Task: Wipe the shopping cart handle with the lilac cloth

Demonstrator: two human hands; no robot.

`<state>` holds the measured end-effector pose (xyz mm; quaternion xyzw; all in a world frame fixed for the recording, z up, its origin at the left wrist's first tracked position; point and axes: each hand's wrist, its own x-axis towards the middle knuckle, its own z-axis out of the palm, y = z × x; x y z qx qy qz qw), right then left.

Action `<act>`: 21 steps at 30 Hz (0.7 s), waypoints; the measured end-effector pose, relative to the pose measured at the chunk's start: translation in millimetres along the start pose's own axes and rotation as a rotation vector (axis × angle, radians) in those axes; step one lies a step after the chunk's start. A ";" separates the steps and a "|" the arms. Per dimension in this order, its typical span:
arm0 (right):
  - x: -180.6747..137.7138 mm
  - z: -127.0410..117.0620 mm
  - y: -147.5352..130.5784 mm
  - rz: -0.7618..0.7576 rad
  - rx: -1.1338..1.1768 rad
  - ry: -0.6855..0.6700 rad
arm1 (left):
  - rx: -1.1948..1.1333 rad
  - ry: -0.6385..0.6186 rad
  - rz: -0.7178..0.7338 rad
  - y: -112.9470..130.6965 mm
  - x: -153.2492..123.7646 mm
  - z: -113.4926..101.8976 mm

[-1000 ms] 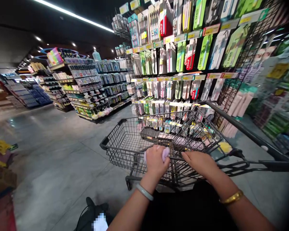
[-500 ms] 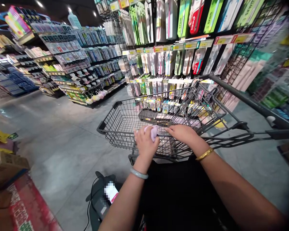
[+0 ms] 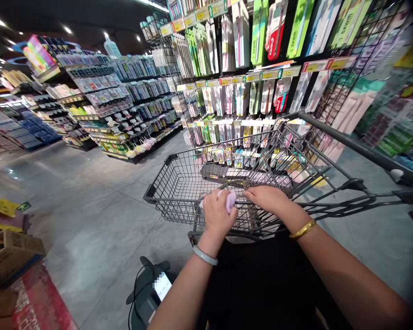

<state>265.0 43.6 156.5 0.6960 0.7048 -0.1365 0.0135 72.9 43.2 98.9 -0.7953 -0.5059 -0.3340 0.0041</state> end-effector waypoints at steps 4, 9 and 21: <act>11.1 -9.6 -24.0 -0.078 0.024 0.011 | 0.028 -0.015 0.132 16.6 -13.8 10.8; 18.0 6.4 -37.8 -0.115 0.108 0.023 | 0.031 -0.156 0.212 -26.1 -10.4 -15.6; 18.1 20.1 -34.6 -0.187 0.030 0.074 | 0.027 0.215 0.253 -33.9 -34.6 4.3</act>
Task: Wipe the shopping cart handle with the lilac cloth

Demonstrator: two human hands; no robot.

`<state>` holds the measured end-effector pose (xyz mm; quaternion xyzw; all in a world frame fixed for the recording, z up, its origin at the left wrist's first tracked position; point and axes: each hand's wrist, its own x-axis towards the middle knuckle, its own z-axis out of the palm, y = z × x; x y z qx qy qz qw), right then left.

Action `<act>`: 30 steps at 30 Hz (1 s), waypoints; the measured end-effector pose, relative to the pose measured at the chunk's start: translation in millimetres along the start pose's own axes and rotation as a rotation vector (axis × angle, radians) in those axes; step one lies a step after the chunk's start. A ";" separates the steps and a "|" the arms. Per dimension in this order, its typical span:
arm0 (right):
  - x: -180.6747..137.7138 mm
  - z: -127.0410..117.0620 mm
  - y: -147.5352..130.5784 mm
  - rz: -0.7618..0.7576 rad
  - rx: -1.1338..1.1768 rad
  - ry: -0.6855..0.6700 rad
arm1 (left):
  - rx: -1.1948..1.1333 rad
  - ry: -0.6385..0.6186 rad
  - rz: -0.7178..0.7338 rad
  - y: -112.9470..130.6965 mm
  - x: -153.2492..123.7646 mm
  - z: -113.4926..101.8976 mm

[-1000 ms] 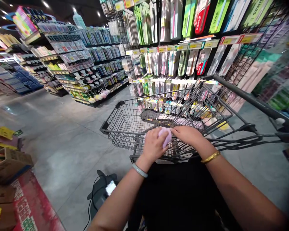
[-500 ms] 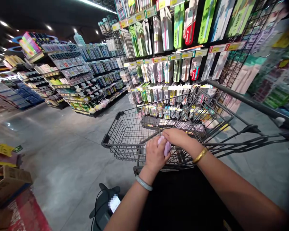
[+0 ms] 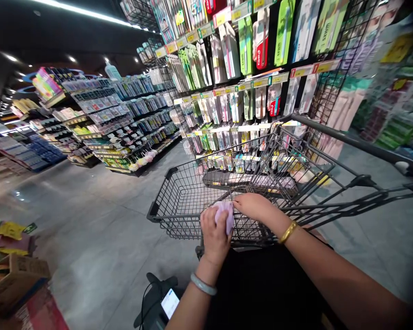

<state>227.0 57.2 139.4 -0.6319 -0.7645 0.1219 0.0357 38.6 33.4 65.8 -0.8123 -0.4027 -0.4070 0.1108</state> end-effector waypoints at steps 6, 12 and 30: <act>-5.3 -2.7 0.7 0.012 -0.005 0.004 | -0.057 -0.284 -0.085 -46.5 16.1 -40.5; -4.5 0.0 -0.9 0.030 0.014 0.032 | -0.002 0.134 -0.321 -50.4 1.3 -24.5; -8.5 -0.6 5.7 0.005 0.048 -0.008 | 0.005 0.199 -0.352 -44.4 -18.4 -29.9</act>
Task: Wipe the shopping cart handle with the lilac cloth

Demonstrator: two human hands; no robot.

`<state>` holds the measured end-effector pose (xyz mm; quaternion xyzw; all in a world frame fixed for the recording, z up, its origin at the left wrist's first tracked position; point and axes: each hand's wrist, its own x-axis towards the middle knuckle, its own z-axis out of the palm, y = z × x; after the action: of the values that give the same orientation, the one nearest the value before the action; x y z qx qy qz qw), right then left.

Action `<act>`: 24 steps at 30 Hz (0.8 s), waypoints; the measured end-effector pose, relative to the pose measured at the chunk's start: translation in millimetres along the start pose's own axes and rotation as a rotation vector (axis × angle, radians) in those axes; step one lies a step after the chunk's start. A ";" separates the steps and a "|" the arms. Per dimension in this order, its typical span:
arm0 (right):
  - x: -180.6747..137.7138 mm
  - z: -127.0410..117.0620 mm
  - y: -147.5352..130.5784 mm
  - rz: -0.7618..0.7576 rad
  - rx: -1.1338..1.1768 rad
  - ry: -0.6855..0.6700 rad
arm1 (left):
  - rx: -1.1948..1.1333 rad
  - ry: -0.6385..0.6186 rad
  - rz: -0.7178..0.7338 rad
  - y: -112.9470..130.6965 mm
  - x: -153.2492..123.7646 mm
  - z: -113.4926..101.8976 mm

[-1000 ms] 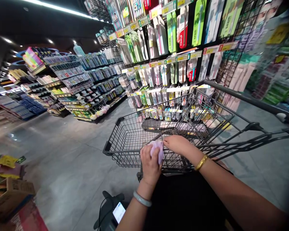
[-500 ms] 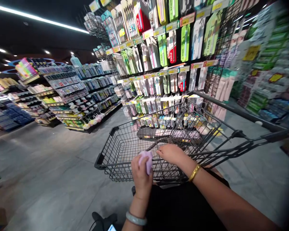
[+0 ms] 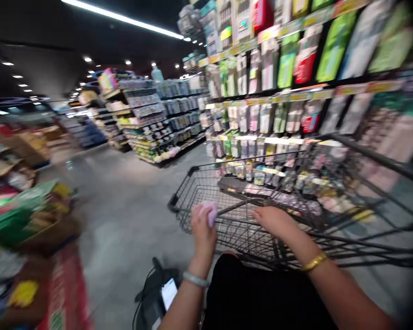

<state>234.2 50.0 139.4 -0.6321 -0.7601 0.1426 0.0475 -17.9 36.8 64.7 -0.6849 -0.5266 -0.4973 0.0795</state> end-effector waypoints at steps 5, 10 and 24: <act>11.4 13.8 3.7 -0.002 -0.016 -0.075 | -0.020 -0.152 0.235 6.0 -15.2 11.3; 13.7 18.5 6.2 -0.013 -0.008 -0.068 | 0.044 0.027 -0.167 -58.1 12.5 -19.6; 11.6 16.6 5.1 0.002 -0.078 -0.045 | -0.035 0.173 -0.201 -51.3 -14.8 -12.2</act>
<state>232.6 59.5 120.9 -0.6309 -0.7654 0.1270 0.0058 -65.5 41.8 38.1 -0.5847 -0.5749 -0.5690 0.0622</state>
